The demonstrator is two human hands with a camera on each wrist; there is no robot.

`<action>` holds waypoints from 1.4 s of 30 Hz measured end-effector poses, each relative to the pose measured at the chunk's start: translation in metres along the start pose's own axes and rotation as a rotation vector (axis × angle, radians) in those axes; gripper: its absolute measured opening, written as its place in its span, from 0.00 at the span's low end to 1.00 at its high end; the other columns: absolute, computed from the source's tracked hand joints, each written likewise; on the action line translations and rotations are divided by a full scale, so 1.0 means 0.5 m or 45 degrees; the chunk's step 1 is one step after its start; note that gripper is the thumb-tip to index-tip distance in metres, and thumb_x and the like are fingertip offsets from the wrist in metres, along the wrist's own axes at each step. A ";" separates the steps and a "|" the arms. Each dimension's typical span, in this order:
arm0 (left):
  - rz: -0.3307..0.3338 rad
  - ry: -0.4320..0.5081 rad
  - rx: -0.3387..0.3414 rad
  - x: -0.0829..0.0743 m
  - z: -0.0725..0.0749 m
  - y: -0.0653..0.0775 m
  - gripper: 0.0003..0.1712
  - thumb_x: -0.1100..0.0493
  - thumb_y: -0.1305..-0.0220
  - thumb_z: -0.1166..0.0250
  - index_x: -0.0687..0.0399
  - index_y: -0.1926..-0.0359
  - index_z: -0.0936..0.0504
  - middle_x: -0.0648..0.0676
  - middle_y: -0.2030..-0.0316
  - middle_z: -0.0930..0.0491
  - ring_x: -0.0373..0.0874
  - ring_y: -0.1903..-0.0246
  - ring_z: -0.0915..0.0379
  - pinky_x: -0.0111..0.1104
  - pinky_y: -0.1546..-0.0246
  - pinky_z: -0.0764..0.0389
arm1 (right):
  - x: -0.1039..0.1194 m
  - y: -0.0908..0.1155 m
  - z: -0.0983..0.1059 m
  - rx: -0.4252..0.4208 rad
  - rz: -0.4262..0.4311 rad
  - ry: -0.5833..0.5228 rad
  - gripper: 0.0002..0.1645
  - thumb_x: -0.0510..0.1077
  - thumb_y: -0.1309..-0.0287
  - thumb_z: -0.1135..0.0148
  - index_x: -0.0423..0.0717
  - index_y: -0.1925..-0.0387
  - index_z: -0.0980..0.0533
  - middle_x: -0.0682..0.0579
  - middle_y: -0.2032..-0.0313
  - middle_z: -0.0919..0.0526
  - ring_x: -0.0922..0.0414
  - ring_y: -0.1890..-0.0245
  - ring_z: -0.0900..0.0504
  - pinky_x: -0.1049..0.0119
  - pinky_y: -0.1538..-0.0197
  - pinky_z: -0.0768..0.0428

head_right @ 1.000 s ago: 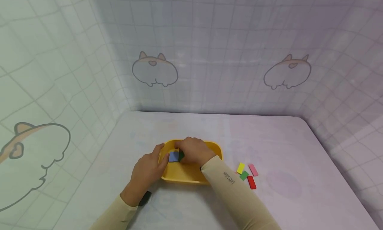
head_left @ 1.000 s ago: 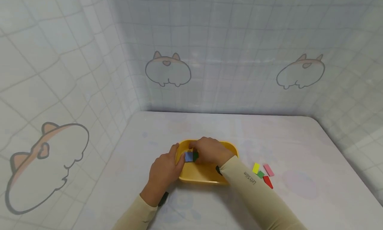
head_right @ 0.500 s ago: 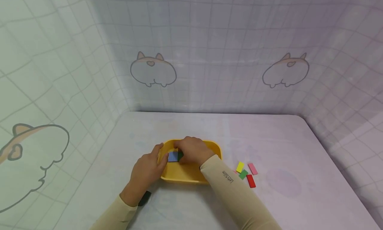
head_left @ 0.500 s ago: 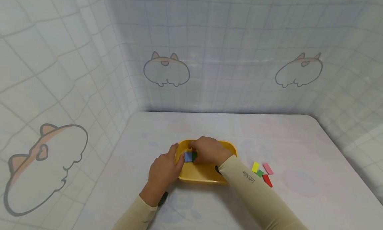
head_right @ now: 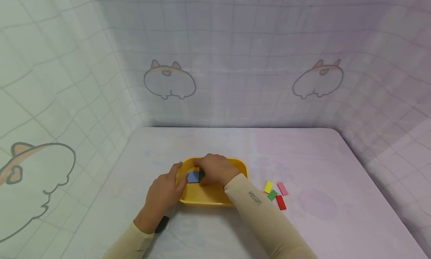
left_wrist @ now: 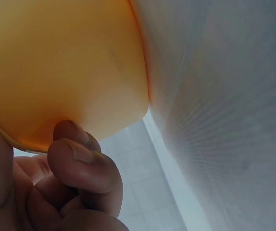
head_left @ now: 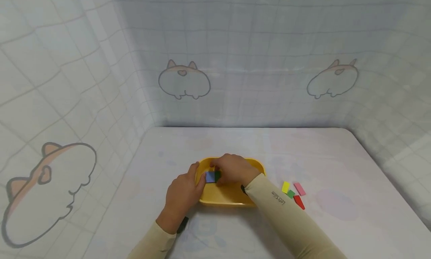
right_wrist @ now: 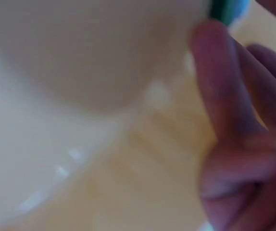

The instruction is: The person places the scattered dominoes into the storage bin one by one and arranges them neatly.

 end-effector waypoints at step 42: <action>0.080 -0.017 0.081 0.006 -0.013 0.003 0.35 0.36 0.22 0.47 0.49 0.25 0.30 0.56 0.72 0.18 0.46 0.80 0.29 0.40 0.80 0.27 | -0.134 0.269 0.138 -0.535 -0.053 -0.221 0.23 0.50 0.36 0.24 0.53 0.41 0.18 0.54 0.50 0.12 0.64 0.68 0.21 0.66 0.69 0.21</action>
Point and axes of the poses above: each hand's wrist, its own y-axis away from the middle knuckle, its own z-axis out of the back of the hand, x = y × z, the point moved 7 cm from there along -y, towards the middle knuckle
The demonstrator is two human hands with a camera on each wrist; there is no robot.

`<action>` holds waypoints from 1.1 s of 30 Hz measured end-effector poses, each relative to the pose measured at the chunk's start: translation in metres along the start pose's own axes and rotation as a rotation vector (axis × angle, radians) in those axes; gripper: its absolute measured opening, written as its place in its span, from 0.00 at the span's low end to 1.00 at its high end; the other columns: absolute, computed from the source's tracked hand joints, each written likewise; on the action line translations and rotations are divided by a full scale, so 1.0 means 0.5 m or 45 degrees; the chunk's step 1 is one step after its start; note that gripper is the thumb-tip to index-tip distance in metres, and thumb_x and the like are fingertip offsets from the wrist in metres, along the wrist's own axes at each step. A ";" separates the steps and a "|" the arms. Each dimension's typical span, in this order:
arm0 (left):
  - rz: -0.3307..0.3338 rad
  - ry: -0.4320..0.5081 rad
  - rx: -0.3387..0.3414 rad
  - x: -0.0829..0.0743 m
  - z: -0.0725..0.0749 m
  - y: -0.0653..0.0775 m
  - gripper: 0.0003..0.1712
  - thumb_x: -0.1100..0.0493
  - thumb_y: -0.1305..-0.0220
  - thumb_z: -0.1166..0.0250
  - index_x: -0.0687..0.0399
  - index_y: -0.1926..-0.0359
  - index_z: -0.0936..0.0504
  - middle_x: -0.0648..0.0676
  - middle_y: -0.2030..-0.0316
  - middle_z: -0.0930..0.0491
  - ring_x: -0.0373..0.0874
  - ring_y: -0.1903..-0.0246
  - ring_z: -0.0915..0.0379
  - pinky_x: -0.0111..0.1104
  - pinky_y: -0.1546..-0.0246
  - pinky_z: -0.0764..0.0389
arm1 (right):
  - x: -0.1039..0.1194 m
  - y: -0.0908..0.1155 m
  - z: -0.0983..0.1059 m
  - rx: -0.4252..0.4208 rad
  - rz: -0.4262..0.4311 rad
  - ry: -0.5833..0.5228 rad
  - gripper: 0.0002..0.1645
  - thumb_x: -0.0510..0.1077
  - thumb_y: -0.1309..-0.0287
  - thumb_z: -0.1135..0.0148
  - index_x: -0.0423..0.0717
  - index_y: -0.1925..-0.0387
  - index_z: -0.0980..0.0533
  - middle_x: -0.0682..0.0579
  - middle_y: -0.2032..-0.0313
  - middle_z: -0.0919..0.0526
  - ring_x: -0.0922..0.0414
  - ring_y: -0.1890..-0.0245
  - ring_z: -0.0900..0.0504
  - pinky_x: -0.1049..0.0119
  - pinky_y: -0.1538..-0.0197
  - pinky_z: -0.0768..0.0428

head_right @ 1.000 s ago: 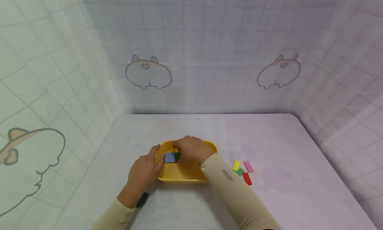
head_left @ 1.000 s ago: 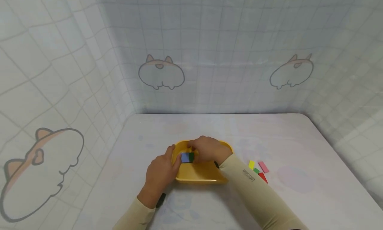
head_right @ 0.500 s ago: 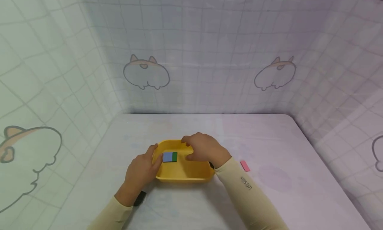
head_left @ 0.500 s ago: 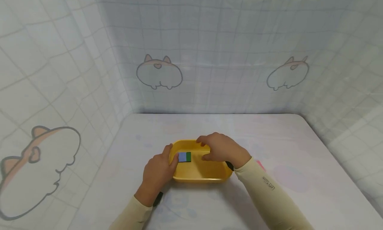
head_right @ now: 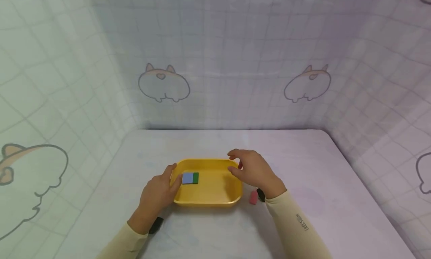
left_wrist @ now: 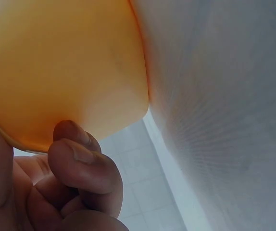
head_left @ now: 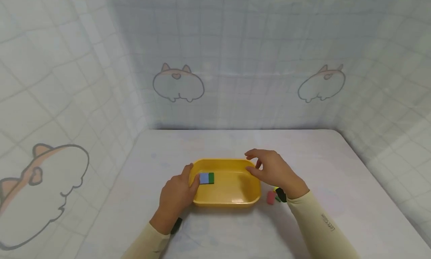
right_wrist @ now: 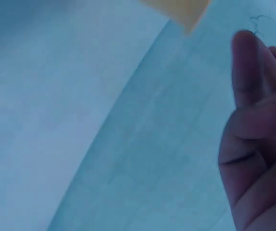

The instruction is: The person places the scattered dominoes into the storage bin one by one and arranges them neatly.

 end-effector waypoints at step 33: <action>-0.080 0.016 -0.101 0.006 -0.005 0.001 0.32 0.38 0.23 0.43 0.50 0.28 0.28 0.54 0.76 0.20 0.46 0.82 0.31 0.41 0.81 0.27 | -0.202 0.170 0.011 -0.067 -0.394 -0.100 0.30 0.34 0.41 0.35 0.52 0.37 0.20 0.52 0.45 0.15 0.52 0.63 0.23 0.63 0.75 0.19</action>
Point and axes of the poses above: each hand's wrist, its own y-axis away from the middle knuckle, its own z-axis out of the back of the hand, x = y × z, the point moved 7 cm from there along -y, towards the middle knuckle
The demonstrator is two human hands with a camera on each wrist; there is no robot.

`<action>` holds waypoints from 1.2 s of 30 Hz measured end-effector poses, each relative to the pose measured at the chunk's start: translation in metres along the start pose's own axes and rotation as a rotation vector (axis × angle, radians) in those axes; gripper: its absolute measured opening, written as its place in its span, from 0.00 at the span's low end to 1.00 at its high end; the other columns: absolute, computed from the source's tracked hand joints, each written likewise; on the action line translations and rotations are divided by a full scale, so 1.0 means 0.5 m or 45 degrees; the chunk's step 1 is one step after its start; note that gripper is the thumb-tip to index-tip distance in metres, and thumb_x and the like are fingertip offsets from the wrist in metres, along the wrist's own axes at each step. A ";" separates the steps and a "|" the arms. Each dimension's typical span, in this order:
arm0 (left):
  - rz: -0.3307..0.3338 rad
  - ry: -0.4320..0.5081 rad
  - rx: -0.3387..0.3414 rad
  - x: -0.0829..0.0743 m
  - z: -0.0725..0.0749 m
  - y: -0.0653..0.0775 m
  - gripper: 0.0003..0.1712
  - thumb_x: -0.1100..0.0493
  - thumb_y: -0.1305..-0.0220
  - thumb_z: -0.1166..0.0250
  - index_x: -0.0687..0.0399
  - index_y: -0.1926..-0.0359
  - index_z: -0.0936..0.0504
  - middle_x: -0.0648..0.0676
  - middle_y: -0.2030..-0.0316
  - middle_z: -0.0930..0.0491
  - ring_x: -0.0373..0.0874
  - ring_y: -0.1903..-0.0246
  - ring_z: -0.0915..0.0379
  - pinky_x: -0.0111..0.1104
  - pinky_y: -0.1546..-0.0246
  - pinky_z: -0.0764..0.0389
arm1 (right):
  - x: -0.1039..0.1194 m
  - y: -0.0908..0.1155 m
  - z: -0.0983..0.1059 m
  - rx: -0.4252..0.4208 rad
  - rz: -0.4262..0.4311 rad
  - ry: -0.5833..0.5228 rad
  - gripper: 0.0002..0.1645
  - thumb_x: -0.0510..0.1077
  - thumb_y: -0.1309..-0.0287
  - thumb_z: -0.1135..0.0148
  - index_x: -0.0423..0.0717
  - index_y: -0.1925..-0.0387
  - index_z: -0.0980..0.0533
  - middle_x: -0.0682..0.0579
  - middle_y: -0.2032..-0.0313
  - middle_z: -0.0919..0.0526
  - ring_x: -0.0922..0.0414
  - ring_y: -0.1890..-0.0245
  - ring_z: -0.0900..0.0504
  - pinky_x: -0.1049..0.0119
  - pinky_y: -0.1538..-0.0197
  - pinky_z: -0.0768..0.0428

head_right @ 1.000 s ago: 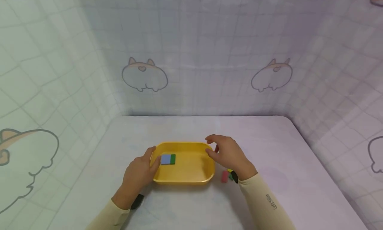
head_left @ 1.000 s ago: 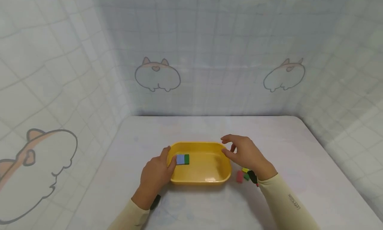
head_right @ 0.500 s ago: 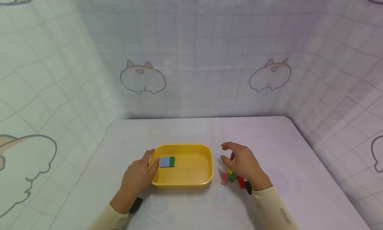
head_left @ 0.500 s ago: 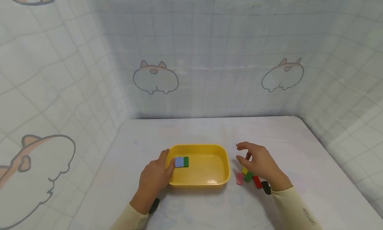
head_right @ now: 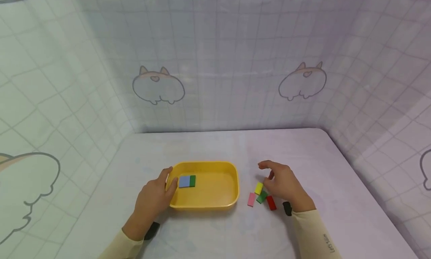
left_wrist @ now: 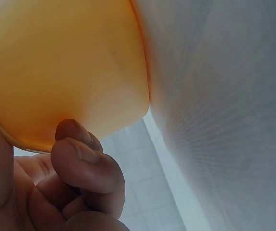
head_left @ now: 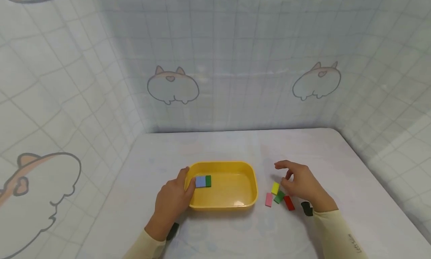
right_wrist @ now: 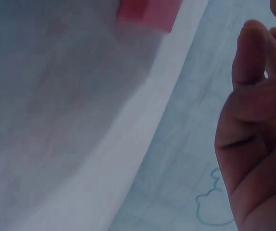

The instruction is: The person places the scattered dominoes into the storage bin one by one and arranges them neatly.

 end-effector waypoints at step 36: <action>0.042 0.013 0.053 -0.003 0.004 0.003 0.32 0.39 0.23 0.43 0.49 0.27 0.29 0.55 0.75 0.19 0.45 0.81 0.31 0.40 0.81 0.28 | -0.112 0.040 0.011 0.328 -0.103 -0.175 0.47 0.43 0.49 0.16 0.56 0.28 0.27 0.59 0.40 0.15 0.51 0.44 0.21 0.64 0.53 0.20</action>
Point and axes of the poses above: each hand's wrist, its own y-axis away from the middle knuckle, its own z-axis out of the back of the hand, x = y × z, the point moved 7 cm from there along -y, towards the middle knuckle
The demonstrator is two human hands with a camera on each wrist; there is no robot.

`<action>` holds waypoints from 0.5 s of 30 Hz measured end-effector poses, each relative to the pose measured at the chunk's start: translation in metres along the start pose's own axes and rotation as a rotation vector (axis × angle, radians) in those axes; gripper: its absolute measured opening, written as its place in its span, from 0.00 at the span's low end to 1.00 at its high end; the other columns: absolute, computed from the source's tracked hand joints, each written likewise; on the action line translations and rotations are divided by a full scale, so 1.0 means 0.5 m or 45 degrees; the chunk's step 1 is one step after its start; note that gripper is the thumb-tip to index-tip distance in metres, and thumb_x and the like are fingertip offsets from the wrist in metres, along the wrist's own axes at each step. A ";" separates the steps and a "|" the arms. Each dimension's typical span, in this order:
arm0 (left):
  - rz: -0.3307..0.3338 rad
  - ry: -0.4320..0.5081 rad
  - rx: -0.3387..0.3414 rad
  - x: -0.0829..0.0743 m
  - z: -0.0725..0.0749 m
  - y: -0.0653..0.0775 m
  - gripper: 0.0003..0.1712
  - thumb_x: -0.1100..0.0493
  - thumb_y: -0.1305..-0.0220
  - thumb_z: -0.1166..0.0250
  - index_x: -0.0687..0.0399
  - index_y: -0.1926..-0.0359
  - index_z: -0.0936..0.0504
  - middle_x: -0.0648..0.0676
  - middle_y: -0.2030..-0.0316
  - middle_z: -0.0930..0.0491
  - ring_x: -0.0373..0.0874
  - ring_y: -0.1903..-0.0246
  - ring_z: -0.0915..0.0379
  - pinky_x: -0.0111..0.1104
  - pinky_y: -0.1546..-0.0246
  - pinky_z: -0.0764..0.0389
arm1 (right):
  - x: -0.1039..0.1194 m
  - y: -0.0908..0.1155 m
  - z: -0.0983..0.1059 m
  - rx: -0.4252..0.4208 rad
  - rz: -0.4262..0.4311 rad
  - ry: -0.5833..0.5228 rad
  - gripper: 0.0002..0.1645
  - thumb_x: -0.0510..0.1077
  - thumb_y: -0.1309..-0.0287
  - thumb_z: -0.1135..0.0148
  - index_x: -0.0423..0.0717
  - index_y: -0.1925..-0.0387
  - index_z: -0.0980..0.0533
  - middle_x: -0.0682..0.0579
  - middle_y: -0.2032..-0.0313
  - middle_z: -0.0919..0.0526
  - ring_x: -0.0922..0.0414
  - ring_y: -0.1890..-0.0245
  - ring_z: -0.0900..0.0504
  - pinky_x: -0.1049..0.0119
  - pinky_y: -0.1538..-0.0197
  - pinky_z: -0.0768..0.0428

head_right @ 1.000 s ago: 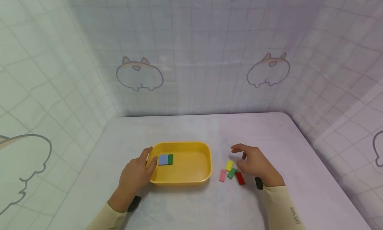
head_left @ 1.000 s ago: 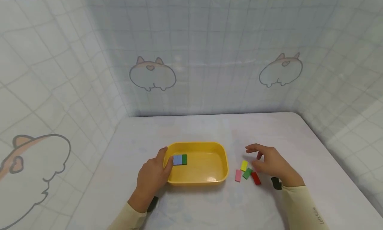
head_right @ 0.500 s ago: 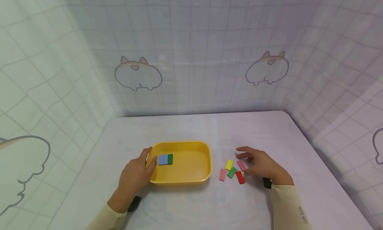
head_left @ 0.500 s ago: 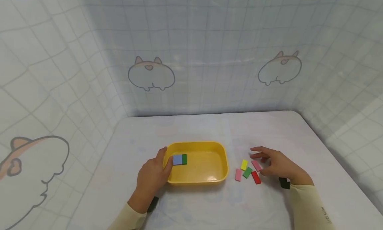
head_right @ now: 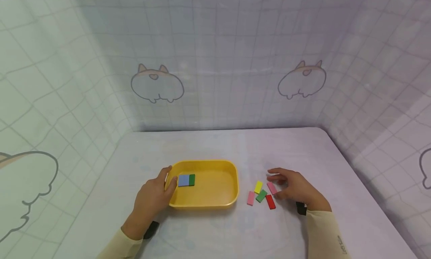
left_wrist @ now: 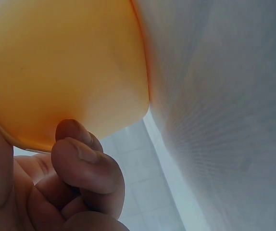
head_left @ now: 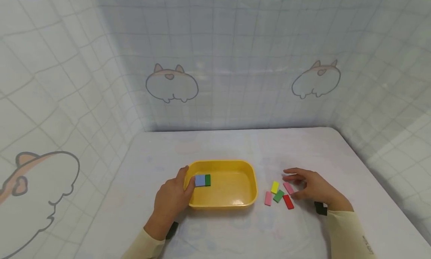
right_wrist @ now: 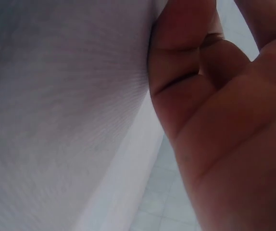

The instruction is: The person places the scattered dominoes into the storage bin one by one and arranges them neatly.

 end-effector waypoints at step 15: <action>-0.003 -0.003 0.003 0.000 -0.001 -0.004 0.33 0.38 0.22 0.44 0.49 0.27 0.29 0.56 0.73 0.17 0.45 0.80 0.30 0.40 0.79 0.26 | -0.001 -0.009 0.005 -0.021 -0.031 0.047 0.44 0.44 0.52 0.15 0.53 0.32 0.23 0.60 0.45 0.12 0.53 0.47 0.20 0.64 0.55 0.22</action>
Point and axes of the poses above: each hand's wrist, its own y-axis away from the middle knuckle, its own z-axis out of the back of the hand, x = y × z, the point moved 7 cm from there along -y, towards the middle knuckle
